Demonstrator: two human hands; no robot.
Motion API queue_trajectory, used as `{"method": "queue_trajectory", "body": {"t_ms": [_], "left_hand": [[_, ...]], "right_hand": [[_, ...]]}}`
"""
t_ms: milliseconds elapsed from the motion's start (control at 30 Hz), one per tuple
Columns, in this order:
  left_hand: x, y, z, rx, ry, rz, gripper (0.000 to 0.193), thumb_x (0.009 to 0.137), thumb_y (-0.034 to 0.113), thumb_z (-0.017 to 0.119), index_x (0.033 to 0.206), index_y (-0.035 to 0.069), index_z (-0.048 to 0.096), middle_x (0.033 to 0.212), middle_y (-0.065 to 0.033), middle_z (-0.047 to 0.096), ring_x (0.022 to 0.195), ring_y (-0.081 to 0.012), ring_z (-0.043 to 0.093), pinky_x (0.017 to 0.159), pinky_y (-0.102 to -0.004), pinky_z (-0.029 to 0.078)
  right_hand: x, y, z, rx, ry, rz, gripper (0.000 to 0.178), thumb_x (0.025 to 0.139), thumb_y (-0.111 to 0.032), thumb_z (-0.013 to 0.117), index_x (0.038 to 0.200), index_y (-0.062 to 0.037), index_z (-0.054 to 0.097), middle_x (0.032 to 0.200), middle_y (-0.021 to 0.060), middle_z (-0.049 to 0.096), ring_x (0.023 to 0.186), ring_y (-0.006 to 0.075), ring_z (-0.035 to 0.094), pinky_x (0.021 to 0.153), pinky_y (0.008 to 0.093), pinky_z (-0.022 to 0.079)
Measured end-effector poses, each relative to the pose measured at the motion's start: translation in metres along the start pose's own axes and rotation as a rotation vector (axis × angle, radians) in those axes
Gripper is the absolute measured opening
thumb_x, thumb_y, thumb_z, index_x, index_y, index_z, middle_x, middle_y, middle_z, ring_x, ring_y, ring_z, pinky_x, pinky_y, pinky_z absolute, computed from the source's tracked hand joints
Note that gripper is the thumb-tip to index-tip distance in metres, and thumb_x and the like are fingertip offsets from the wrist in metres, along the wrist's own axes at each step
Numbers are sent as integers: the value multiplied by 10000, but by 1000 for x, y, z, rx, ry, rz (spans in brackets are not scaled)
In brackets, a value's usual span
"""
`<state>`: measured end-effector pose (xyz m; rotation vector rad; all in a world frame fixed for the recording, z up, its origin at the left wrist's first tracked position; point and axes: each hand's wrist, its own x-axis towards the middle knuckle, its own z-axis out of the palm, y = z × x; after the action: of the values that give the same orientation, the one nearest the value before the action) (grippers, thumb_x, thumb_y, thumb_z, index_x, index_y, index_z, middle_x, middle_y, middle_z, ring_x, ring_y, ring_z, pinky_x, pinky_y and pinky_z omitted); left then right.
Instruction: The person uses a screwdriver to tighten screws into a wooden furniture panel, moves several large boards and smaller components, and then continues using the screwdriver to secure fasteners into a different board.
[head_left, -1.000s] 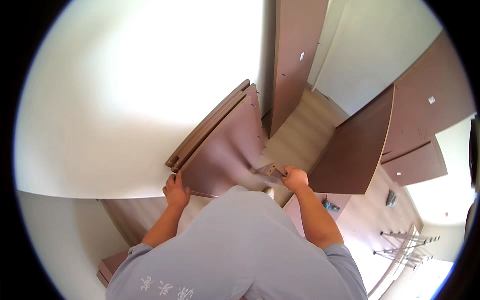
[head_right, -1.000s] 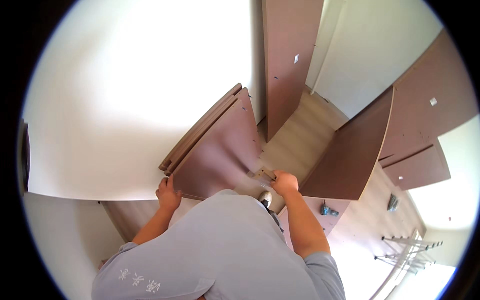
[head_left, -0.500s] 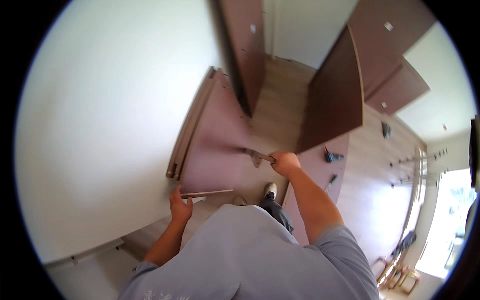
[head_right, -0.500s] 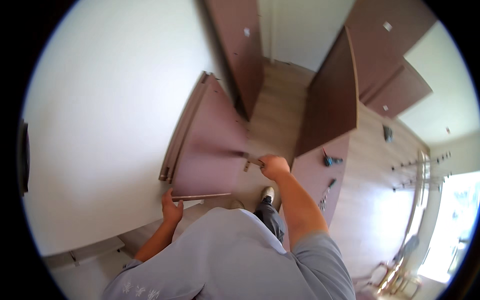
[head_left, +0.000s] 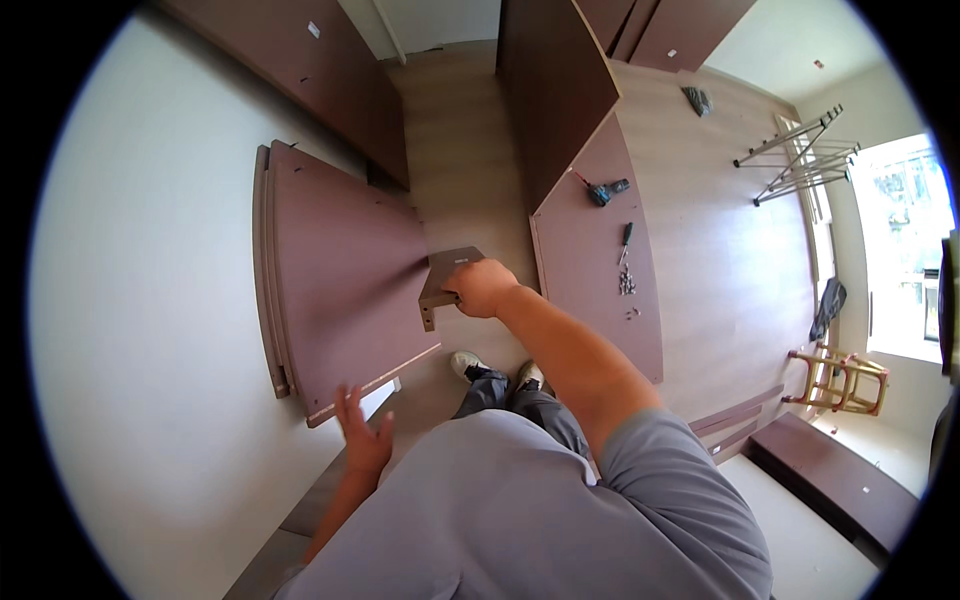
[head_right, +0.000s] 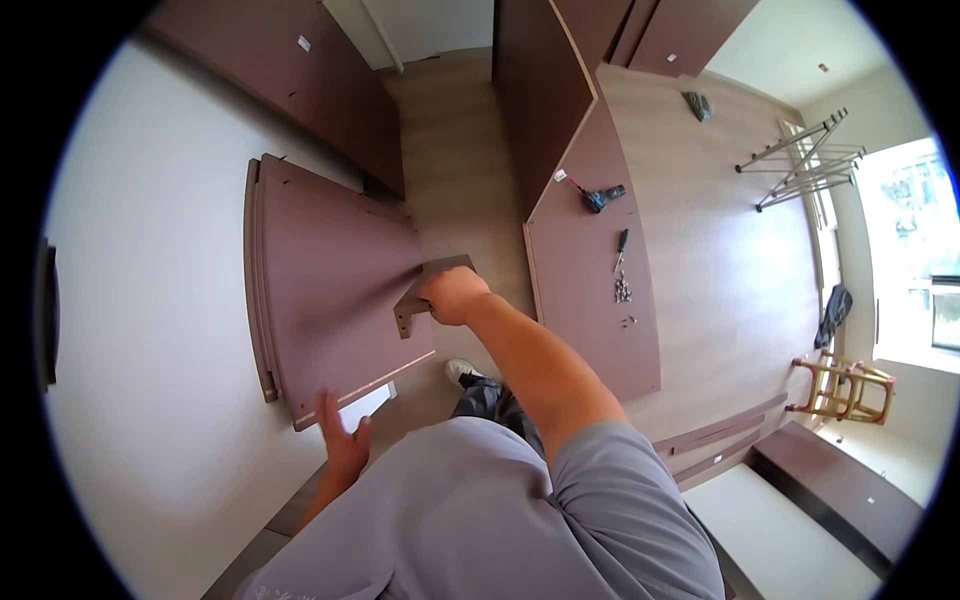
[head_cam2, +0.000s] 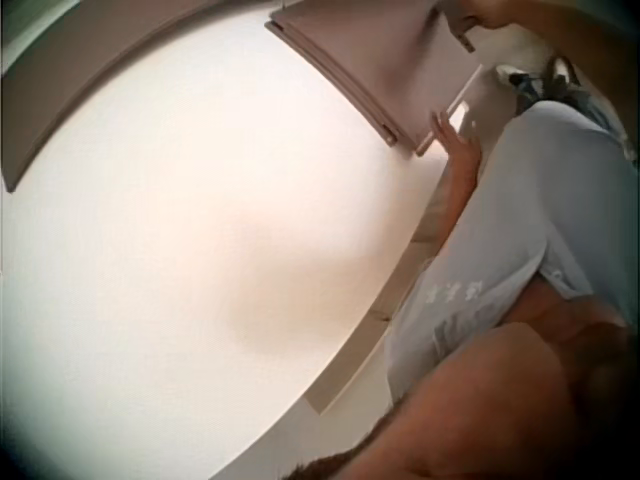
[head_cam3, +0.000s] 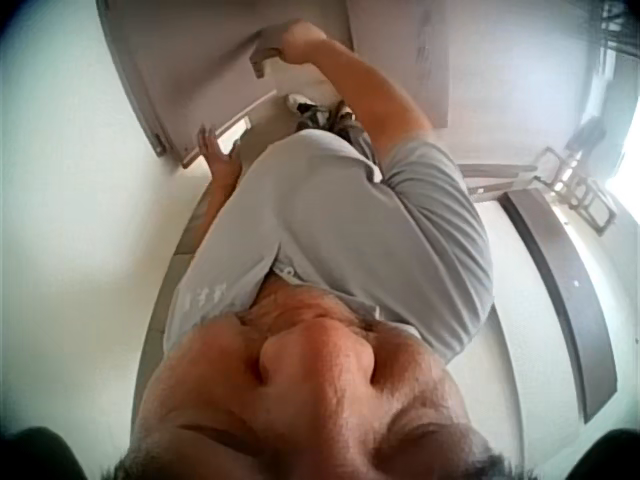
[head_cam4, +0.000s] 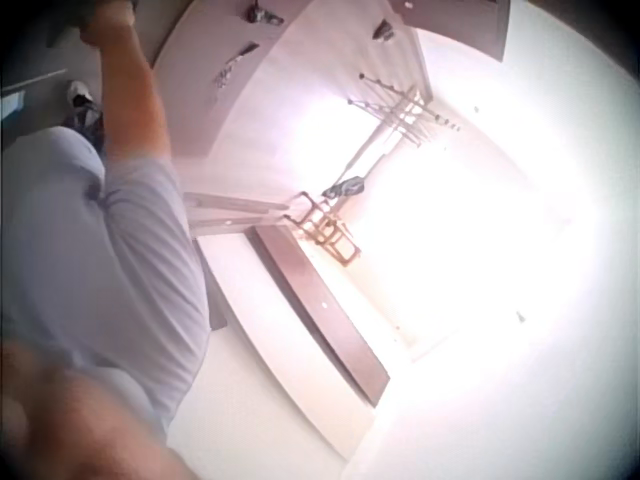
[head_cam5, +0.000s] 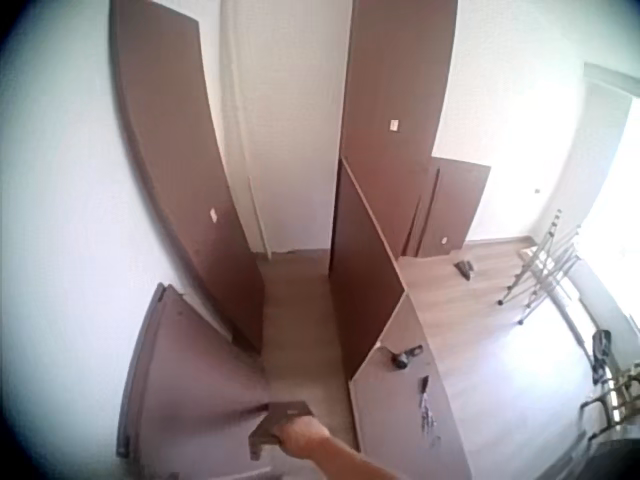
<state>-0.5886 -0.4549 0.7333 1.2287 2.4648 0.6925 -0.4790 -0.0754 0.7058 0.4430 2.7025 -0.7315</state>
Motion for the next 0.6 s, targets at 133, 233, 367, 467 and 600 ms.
{"method": "queue_trajectory", "body": {"t_ms": [133, 233, 367, 467, 600], "left_hand": [[95, 59, 33, -113, -111, 212, 786, 863, 203, 771, 1510, -23, 384, 1603, -312, 285, 1471, -501, 315, 1205, -549, 309], [171, 97, 60, -66, -71, 320, 785, 871, 206, 772, 1526, 10, 387, 1589, -280, 331, 1440, -469, 386, 1177, -507, 369], [219, 101, 104, -210, -149, 116, 577, 917, 125, 687, 1453, 38, 493, 1480, -251, 473, 1338, -415, 511, 1115, -456, 432], [233, 90, 132, -229, -5, 65, 398, 949, 35, 568, 1346, 47, 586, 1331, -224, 587, 1219, -372, 577, 1056, -415, 468], [253, 71, 145, -323, 110, 35, 439, 952, 46, 575, 1391, 48, 563, 1311, -158, 618, 1196, -269, 596, 1048, -373, 468]], "right_hand": [[2, 19, -26, -5, 11, 33, 261, 836, -245, 709, 1085, -179, 753, 1085, 83, 747, 1099, 300, 690, 979, 446, 521], [-7, 45, -28, -75, 333, -34, 298, 828, -290, 763, 1090, -149, 746, 1124, 78, 738, 1129, 296, 673, 1043, 451, 472], [-56, 79, 4, 181, 1017, 133, 321, 847, -241, 778, 1129, -99, 720, 1174, 77, 720, 1146, 329, 651, 1028, 456, 482], [-123, 127, 88, 394, 907, 574, 292, 897, -276, 718, 1140, -115, 710, 1180, 128, 704, 1104, 361, 657, 969, 473, 520], [-226, 159, 256, 436, 105, 898, 419, 931, -409, 690, 1265, -156, 693, 1233, 182, 698, 1139, 399, 663, 975, 498, 540]]}}
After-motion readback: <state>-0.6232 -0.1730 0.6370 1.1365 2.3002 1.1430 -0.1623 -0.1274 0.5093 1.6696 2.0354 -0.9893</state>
